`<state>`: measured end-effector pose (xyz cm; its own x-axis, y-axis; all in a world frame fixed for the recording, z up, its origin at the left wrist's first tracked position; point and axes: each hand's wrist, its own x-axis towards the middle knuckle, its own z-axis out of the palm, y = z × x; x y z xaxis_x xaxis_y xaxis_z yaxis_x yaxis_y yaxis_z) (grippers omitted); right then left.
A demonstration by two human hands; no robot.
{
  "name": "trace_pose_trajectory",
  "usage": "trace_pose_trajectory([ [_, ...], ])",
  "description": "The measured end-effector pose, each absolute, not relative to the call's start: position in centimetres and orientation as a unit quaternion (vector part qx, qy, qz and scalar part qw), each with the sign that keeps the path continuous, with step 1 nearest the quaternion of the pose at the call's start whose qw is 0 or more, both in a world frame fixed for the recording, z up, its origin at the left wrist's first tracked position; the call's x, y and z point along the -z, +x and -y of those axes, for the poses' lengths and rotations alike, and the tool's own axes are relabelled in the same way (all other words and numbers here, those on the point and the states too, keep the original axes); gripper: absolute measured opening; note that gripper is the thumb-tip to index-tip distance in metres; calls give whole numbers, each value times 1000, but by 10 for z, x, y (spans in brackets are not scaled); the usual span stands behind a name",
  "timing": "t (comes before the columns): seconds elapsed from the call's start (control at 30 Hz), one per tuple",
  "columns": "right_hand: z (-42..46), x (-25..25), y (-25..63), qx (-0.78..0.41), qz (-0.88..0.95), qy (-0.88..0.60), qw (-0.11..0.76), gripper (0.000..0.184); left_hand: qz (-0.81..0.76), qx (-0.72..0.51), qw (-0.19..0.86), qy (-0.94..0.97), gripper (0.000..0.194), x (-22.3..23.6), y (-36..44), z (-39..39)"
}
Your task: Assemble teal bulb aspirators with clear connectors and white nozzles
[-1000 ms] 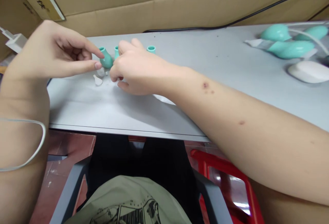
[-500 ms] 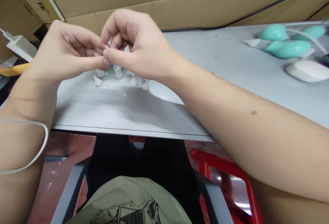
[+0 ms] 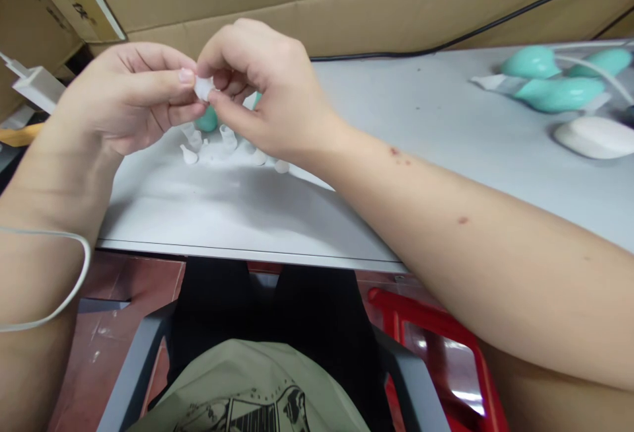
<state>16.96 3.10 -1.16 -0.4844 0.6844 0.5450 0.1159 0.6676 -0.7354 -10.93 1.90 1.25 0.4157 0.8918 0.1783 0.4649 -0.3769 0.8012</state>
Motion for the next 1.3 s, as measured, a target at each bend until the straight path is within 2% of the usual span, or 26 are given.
trace_pose_trajectory([
  [0.07, -32, 12, 167, -355, 784, -239, 450, 15, -446, -334, 352, 752, 58, -13, -110, -19],
  [0.23, -39, 14, 159, -436, 722, -244, 478, 37, -448, -362, 374, 727, 53, -12, -109, -21],
  [0.4, -49, 19, 154, -458, 691, -254, 499, 25, -449, -374, 393, 710, 45, -8, -105, -24],
  [0.6, -51, 26, 147, -446, 672, -235, 542, 15, -438, -427, 409, 677, 45, 1, -99, -27],
  [0.7, -50, 28, 144, -449, 640, -216, 585, 21, -421, -465, 442, 641, 30, 5, -96, -26],
  [0.77, -51, 28, 142, -460, 653, -202, 567, 25, -424, -467, 458, 627, 24, 5, -92, -25],
  [1.0, -55, 31, 141, -461, 628, -215, 589, 21, -401, -523, 444, 607, 25, 6, -77, -19],
  [1.1, -52, 32, 143, -477, 634, -198, 575, 24, -399, -540, 447, 591, 28, 6, -71, -15],
  [1.23, -45, 27, 145, -446, 630, -221, 596, 28, -389, -571, 445, 570, 18, 7, -62, -12],
  [1.3, -43, 24, 146, -426, 647, -233, 588, 31, -380, -589, 448, 554, 25, 7, -58, -11],
])
